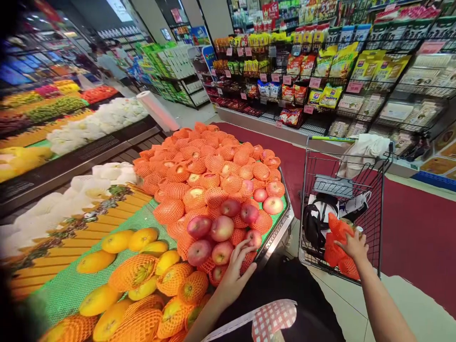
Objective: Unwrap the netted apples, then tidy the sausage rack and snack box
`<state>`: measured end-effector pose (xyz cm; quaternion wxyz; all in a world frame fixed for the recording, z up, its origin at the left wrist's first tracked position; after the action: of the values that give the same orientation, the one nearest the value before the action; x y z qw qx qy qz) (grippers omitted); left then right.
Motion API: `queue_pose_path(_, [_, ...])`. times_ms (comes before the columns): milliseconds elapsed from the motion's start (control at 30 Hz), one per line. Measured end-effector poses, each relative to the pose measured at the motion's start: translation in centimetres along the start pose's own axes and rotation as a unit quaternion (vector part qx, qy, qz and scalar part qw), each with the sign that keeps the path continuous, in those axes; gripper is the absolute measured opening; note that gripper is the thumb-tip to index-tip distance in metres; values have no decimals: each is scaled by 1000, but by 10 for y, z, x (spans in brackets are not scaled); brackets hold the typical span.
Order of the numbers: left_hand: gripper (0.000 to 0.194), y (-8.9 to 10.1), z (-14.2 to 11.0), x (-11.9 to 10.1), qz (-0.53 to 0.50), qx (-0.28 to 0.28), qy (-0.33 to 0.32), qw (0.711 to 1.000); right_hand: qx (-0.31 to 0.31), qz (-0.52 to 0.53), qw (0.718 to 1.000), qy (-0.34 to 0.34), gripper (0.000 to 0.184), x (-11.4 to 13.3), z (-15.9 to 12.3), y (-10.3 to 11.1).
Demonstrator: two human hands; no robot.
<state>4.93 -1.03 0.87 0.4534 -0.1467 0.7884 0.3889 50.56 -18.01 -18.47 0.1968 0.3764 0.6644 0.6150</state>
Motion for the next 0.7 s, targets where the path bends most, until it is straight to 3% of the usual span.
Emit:
queue_pose_path(33, [36, 4, -4, 3, -2, -13, 12, 1000, 6, -2, 1000, 20, 58, 9, 11, 4])
queue_pose_path(100, [34, 13, -12, 10, -5, -43, 32, 999, -12, 27, 994, 109, 43, 50, 30, 18])
queue_pose_path(200, [34, 23, -22, 21, -20, -98, 35, 994, -68, 132, 934, 324, 42, 157, 43, 52])
queue_pose_path(267, [35, 27, -27, 28, -37, -144, 28, 989, -63, 164, 884, 433, 42, 237, 45, 72])
queue_pose_path(300, [35, 29, -30, 30, -46, -167, 26, 985, -50, 155, 868, 468, 40, 275, 45, 79])
queue_pose_path(400, [34, 35, -39, 31, -68, -223, 32, 972, 13, 21, 878, 479, 40, 364, 44, 83])
queue_pose_path(467, [33, 40, -48, 28, -78, -247, 37, 965, 33, -42, 883, 467, 47, 399, 45, 76])
queue_pose_path(533, [32, 45, -59, 26, -85, -272, 46, 957, 35, -59, 881, 467, 56, 418, 48, 67])
queue_pose_path(700, [30, 53, -85, 40, -97, -340, 79, 932, 55, -64, 877, 473, 61, 431, 73, 67])
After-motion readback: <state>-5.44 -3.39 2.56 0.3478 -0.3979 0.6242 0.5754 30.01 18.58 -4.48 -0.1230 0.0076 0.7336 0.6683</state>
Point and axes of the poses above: each hand's wrist, its own z-axis towards the middle knuckle, its own y-axis out of the back of the hand, x = y × z, the point moved 1 cm from there along z, towards the middle knuckle, and after that the axes turned 5 degrees about y, right-handed, at the moved point
